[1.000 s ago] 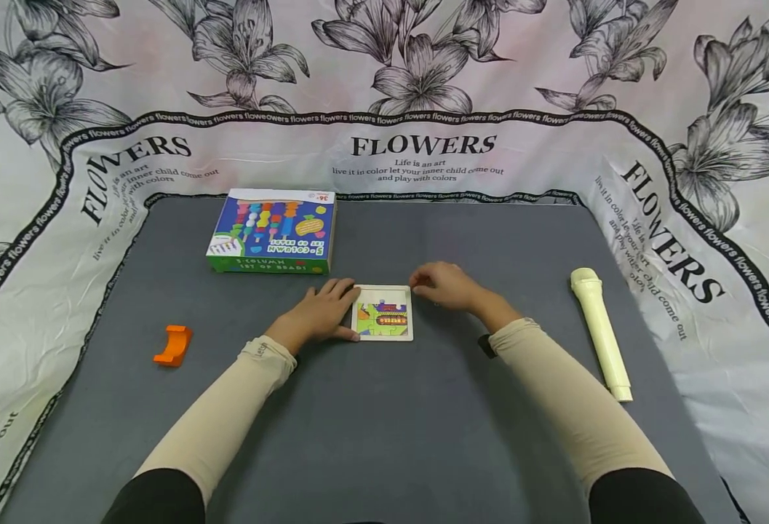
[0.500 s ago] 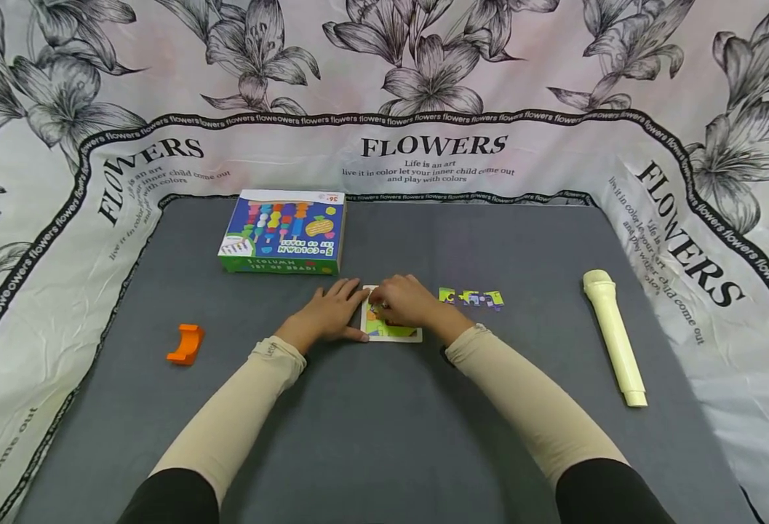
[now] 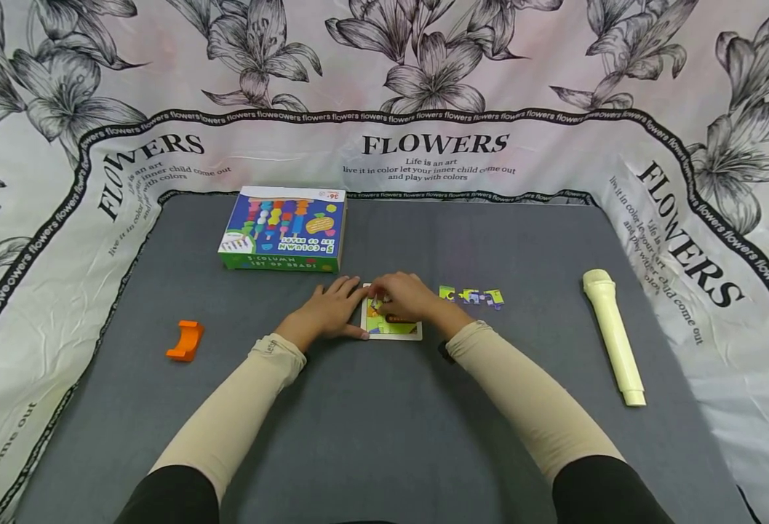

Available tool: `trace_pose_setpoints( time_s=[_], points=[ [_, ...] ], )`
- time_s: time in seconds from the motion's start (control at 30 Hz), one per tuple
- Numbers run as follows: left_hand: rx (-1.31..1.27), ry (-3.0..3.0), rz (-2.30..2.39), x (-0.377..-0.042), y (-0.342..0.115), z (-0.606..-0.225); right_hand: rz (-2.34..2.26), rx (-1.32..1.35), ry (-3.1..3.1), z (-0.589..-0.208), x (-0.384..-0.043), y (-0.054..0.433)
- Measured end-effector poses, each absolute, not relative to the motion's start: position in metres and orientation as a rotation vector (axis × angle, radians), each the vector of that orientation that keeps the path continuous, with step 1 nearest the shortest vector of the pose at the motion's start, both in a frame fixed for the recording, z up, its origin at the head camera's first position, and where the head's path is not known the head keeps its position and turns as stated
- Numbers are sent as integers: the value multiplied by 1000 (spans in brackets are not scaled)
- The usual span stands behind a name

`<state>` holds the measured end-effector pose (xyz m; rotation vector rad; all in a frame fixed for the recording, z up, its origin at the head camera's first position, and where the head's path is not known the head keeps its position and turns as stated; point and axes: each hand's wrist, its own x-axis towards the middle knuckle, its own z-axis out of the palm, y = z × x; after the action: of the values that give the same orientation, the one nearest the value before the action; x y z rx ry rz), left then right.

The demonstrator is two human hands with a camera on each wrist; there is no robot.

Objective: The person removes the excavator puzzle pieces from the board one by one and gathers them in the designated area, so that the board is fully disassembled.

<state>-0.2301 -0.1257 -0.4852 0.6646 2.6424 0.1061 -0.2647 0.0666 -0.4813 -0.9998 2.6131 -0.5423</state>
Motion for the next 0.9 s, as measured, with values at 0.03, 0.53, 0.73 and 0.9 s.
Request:
trace_pose_setpoints(
  time_s=[0.03,0.53,0.73,0.9],
  points=[
    [666,2643,103,-230,-126,-485,-574,-985,2603,-482,-265,67],
    [683,2648,138,-228,-126,-480,-608,-960,2460,-479,-274,72],
    [677,2652,141,-229,-125,-481,-611,-984,2484,-480,-275,73],
    [680,2639,164,-229,-125,-480,-656,-993,2497,-483,-274,73]
  ],
)
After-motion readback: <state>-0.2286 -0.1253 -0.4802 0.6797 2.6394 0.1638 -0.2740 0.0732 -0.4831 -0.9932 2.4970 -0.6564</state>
